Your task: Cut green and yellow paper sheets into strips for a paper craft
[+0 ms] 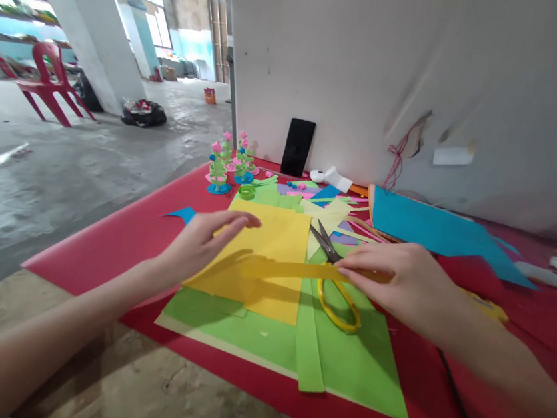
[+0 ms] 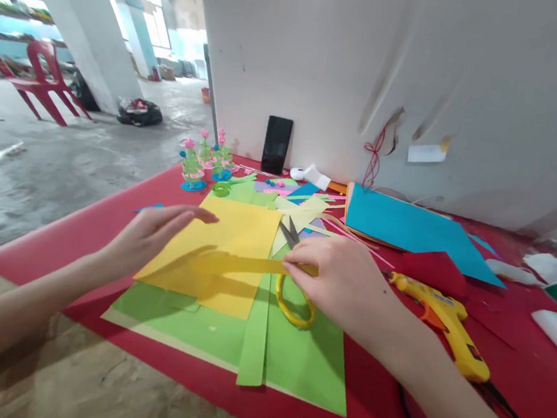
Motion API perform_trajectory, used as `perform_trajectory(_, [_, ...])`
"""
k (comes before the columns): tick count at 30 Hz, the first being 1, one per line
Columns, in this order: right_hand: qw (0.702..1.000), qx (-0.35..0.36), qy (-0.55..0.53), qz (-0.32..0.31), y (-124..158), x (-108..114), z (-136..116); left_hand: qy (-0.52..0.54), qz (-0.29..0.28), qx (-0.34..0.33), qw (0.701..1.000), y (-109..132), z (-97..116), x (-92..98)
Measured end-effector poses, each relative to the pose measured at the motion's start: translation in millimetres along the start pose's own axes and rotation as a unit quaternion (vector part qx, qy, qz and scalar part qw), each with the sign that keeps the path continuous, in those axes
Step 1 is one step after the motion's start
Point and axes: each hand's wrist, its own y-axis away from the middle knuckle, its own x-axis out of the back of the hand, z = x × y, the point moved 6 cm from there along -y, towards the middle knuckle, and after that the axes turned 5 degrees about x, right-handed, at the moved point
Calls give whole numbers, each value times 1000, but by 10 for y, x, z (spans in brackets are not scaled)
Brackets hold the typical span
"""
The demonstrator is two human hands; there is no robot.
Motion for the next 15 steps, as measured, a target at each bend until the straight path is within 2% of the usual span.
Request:
perform_trajectory(2, [1000, 1, -11, -9, -13, -34, 1, 10, -77, -23, 997, 81, 123, -164])
perform_trajectory(3, [1000, -1, -15, -2, -18, -31, 9, -2, -91, -30, 995, 120, 156, -225])
perform_trajectory(7, [999, -22, -22, 35, -15, 6, 66, -15, -124, -74, 989, 234, 182, -409])
perform_trajectory(12, [999, -22, -8, 30, -16, -104, -14, 6, -172, -106, 979, 331, 248, -518])
perform_trajectory(15, [995, -24, 56, 78, -5, -118, -108, -7, -200, -103, 974, 372, 306, -551])
